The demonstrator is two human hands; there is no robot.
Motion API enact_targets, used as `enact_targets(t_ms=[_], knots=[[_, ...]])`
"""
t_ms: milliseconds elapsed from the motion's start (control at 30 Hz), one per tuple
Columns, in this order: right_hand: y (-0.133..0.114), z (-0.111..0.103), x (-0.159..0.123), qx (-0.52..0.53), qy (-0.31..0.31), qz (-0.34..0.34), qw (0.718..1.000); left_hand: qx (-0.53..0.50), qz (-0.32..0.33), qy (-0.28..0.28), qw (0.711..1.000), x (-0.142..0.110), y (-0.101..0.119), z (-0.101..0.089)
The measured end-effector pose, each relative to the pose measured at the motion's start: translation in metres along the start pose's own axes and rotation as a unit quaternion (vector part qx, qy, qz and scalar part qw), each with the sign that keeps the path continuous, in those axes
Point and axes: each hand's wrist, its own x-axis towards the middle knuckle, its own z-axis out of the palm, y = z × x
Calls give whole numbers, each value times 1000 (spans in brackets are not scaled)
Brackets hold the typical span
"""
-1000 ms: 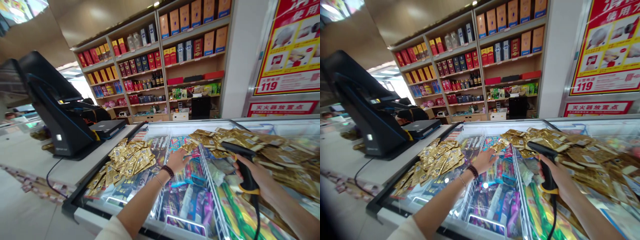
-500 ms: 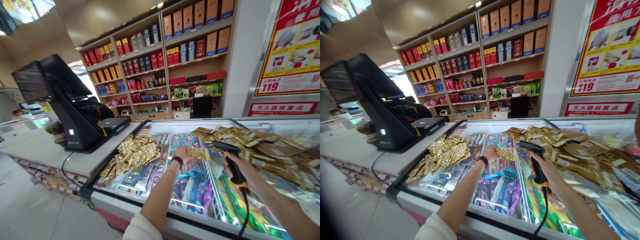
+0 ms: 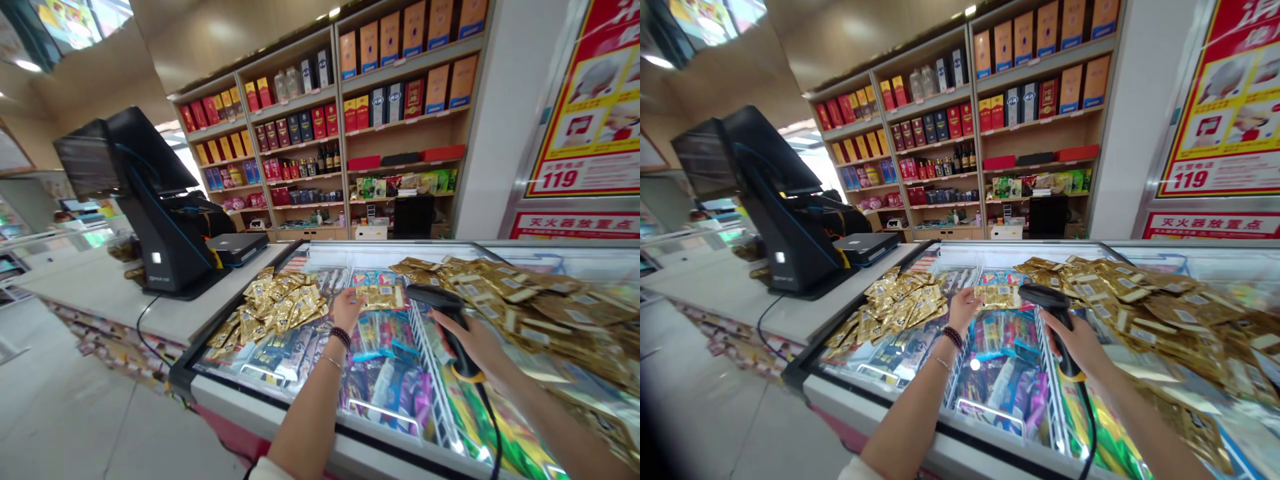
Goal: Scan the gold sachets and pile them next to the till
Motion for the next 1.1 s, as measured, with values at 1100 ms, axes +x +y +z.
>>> enact_targets(t_ms=[1100], knots=[[6, 24, 16, 48, -3, 42, 998, 107, 48, 37, 992, -10, 17, -33]])
